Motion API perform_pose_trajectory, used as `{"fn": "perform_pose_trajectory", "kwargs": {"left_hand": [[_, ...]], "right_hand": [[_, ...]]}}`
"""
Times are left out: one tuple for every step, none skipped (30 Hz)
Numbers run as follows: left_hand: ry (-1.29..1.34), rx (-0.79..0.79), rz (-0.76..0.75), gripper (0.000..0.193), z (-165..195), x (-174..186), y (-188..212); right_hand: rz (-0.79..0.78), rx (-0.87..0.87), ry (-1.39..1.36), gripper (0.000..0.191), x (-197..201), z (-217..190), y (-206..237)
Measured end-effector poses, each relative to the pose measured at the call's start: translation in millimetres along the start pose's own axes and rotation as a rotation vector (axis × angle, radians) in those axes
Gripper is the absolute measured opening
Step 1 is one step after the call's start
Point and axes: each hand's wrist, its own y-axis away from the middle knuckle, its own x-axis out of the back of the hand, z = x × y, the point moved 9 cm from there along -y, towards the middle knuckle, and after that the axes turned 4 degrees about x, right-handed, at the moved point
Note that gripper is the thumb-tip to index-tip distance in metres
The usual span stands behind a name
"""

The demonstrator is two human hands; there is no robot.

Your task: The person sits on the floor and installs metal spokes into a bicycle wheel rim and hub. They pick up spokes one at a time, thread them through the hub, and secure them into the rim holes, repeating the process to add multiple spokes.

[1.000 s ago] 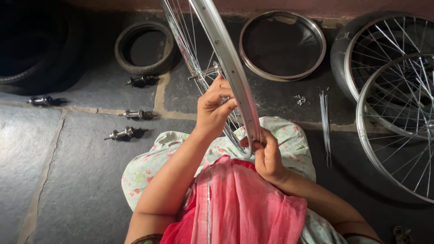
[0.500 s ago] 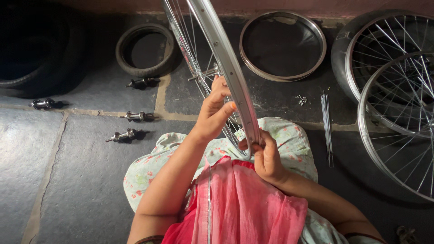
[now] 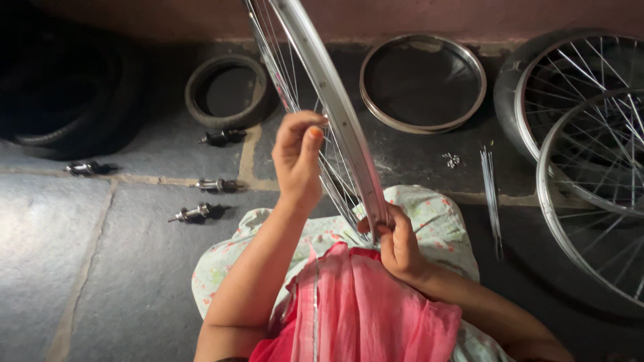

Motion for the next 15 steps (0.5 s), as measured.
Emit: {"fn": "perform_pose_trajectory", "kwargs": {"left_hand": [[0.031,0.025,0.018,0.015,-2,3,-9],[0.061,0.05,0.038,0.019,-5,6,-21],[0.093,0.074,0.059,0.023,-7,9,-31],[0.115,0.068,0.019,0.019,-6,6,-37],[0.136,0.062,-0.021,0.016,-5,3,-43],[0.158,0.055,-0.063,0.014,-4,0,-48],[0.161,0.069,-0.073,0.014,-5,-2,-52],[0.164,0.086,-0.082,0.014,-7,-3,-55],[0.169,0.105,-0.089,0.014,-9,-5,-56],[0.176,0.094,-0.098,0.013,-9,-7,-58],[0.185,0.085,-0.106,0.011,-10,-9,-59],[0.194,0.075,-0.115,0.009,-11,-10,-60],[0.194,0.086,-0.127,0.008,-14,-11,-60],[0.193,0.095,-0.139,0.009,-16,-12,-59],[0.192,0.105,-0.15,0.01,-18,-13,-59]], "right_hand": [[0.0,-0.002,-0.013,0.062,-1,1,0],[-0.001,-0.006,-0.026,0.061,-2,2,0],[-0.004,-0.009,-0.039,0.061,-2,2,0],[-0.007,-0.017,-0.044,0.061,-3,3,0],[-0.009,-0.025,-0.049,0.061,-3,4,0],[-0.011,-0.032,-0.053,0.061,-4,5,-1],[-0.009,-0.02,-0.046,0.06,-4,4,-2],[-0.007,-0.011,-0.038,0.059,-4,3,-3],[-0.006,-0.005,-0.031,0.059,-5,3,-3],[-0.001,0.008,-0.032,0.058,-5,2,-4],[0.003,0.02,-0.032,0.058,-5,1,-4],[0.008,0.032,-0.032,0.057,-4,0,-4],[0.004,-0.001,-0.047,0.058,-5,3,-4],[0.001,-0.033,-0.062,0.059,-5,6,-4],[-0.004,-0.066,-0.078,0.061,-5,9,-4]]}}
